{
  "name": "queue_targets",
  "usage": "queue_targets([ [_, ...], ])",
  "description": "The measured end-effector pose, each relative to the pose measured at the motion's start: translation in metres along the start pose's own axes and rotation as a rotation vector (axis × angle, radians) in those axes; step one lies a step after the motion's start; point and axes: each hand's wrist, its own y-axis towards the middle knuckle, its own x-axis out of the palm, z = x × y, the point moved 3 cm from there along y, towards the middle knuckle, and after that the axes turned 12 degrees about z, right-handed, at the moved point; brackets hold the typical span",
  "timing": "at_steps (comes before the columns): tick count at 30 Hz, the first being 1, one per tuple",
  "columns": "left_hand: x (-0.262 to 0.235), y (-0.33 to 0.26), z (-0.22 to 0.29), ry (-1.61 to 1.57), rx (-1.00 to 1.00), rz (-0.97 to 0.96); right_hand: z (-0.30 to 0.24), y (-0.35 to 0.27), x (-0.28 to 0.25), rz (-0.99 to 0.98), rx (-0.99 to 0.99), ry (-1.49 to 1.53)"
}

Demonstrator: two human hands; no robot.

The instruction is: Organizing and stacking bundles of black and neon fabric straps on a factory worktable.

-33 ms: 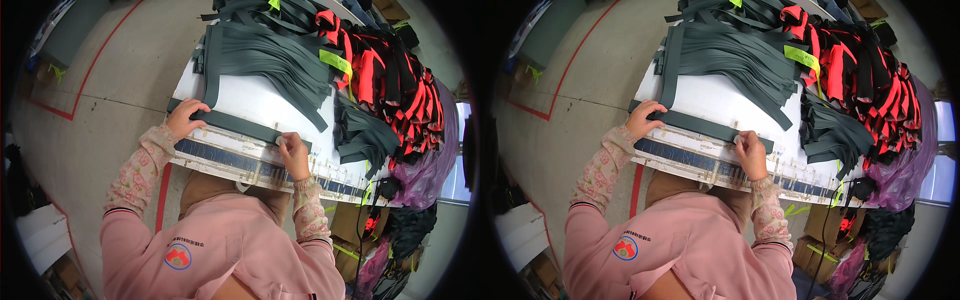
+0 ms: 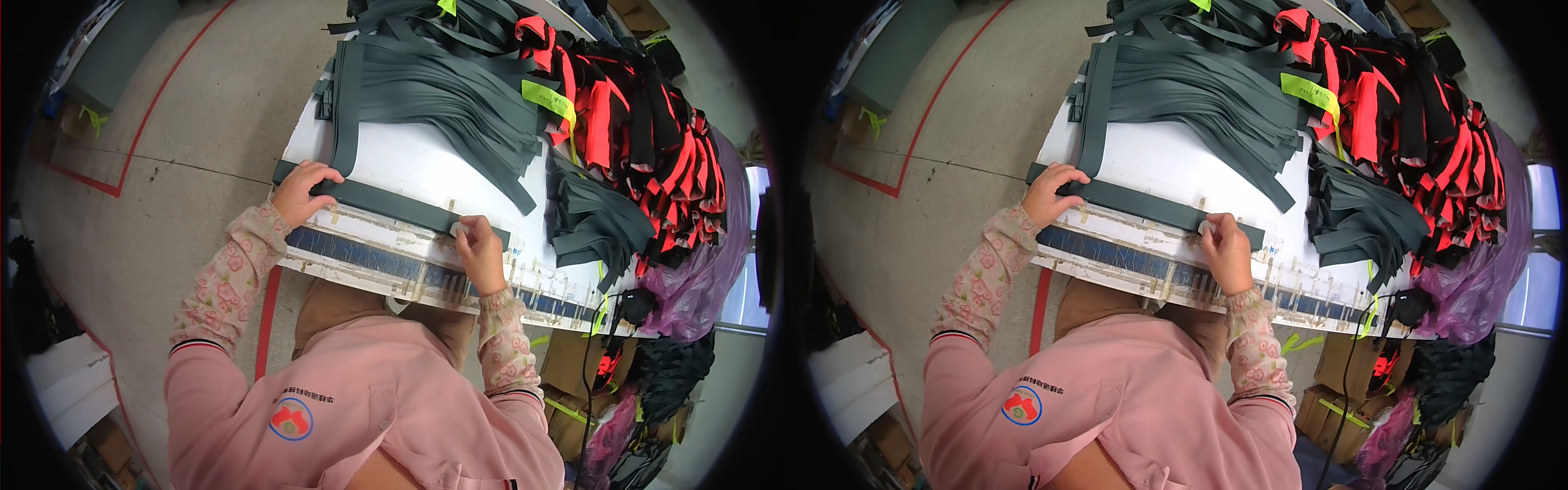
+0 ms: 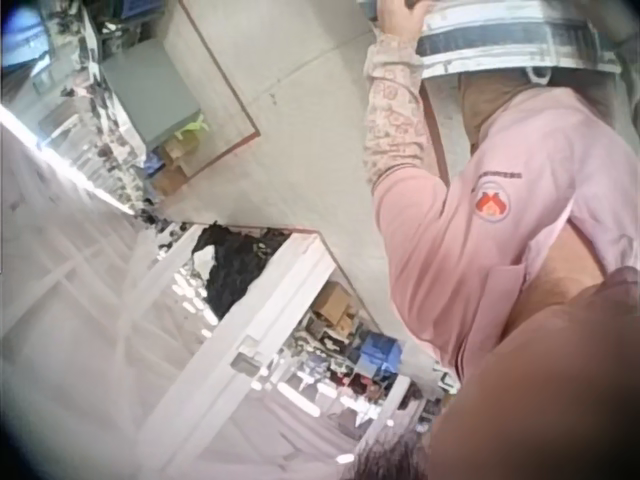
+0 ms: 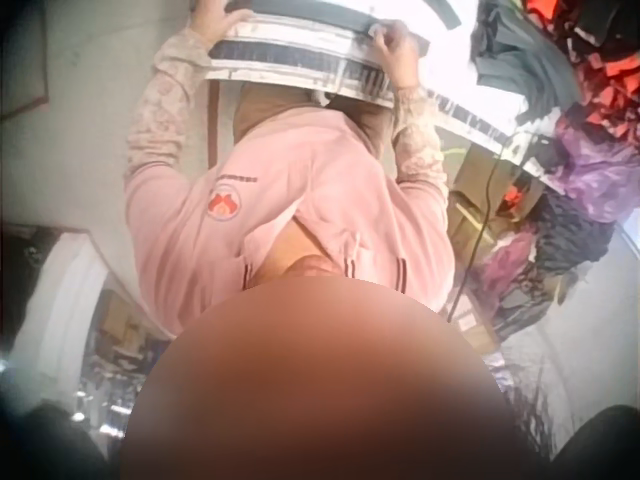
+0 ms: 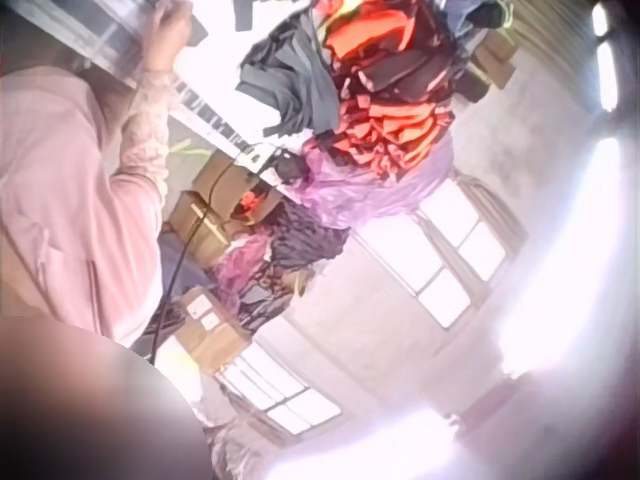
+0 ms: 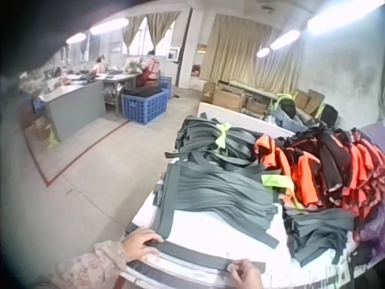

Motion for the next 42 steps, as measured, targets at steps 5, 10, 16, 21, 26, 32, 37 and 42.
queue_targets([
  [5, 0.001, -0.001, 0.0, 0.011, 0.025, 0.023, 0.008, 0.001, -0.002, 0.028, 0.007, 0.053],
  [10, -0.003, -0.003, -0.003, 0.012, -0.002, 0.026, -0.026, 0.01, 0.009, 0.06, 0.047, 0.259],
  [16, 0.004, -0.002, -0.004, 0.009, 0.039, 0.032, -0.076, 0.009, 0.098, -0.186, -0.051, 0.311],
  [21, 0.005, -0.005, -0.008, 0.012, 0.035, 0.038, -0.102, 0.013, 0.139, -0.113, -0.202, 0.267],
  [26, 0.005, -0.006, -0.007, 0.028, 0.06, 0.076, -0.106, 0.013, 0.148, -0.091, -0.193, 0.214],
  [32, 0.007, -0.005, -0.01, 0.026, 0.09, 0.087, -0.099, 0.013, 0.146, -0.141, -0.255, 0.084],
  [37, 0.003, -0.005, -0.011, -0.019, 0.078, 0.071, -0.095, -0.003, 0.111, -0.29, 0.047, 0.402],
  [42, 0.003, -0.004, -0.01, -0.043, 0.071, 0.107, -0.082, -0.017, 0.08, -0.785, 0.191, 0.294],
])
